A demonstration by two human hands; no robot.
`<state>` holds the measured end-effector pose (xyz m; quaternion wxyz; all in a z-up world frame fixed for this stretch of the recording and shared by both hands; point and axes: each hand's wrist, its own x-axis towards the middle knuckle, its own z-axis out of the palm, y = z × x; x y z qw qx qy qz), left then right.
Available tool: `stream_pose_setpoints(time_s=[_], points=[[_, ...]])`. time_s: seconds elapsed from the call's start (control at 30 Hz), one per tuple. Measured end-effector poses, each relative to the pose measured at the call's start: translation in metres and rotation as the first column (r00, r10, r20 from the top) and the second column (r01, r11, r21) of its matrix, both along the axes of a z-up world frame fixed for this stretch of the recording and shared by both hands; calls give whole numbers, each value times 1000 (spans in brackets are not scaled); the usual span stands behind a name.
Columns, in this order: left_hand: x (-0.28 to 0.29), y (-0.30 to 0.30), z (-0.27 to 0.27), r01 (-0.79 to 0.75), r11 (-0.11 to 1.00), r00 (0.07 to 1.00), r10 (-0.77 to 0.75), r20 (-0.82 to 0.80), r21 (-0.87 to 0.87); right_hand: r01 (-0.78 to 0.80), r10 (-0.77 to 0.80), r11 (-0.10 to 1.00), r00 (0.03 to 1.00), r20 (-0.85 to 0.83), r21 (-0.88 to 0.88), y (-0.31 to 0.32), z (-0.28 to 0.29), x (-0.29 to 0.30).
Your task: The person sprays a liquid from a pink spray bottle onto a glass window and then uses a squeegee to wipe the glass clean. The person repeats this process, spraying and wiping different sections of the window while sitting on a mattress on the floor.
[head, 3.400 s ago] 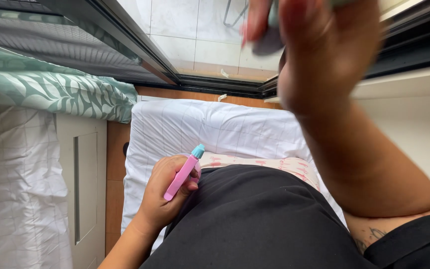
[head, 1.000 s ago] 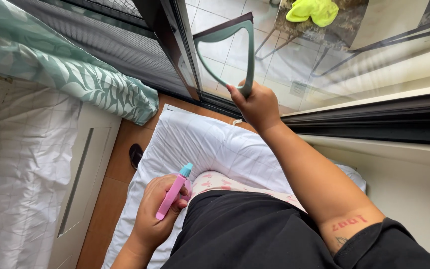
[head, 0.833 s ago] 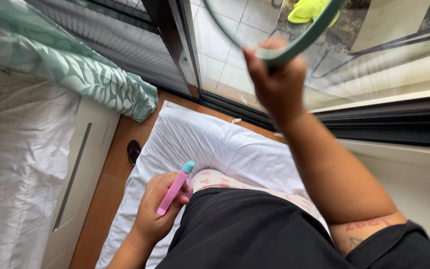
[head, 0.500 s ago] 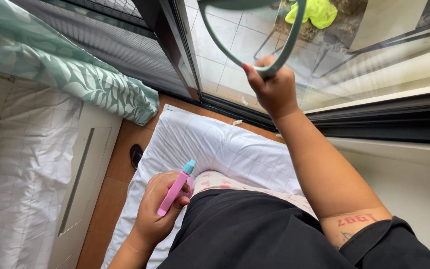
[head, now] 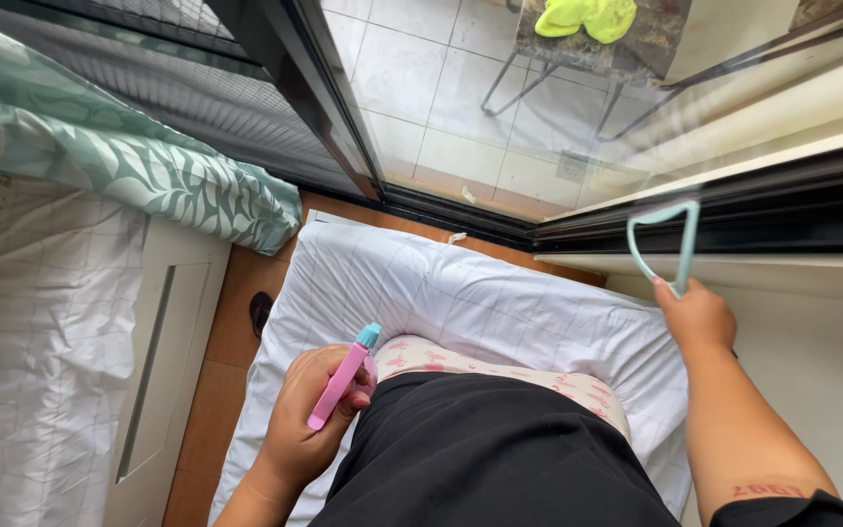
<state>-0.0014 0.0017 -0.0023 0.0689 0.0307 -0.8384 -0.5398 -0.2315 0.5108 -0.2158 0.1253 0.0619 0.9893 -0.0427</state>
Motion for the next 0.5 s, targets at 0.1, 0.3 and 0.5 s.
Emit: stream_pose_setpoints(time_s=[0.1,0.3,0.5], points=[[-5,4,-3,26,1000,1000,-26,1,15,150,-150,989,989,0,-10,0,1,15],[-15,13,5,52,999,998,-52,-20,8,-524,332,740,830,-449,-422,-201,92,-18],[-15,12,13,55,998,994,-56,-89,-16,-694,307,238,718,-625,-680,-311,243,-66]])
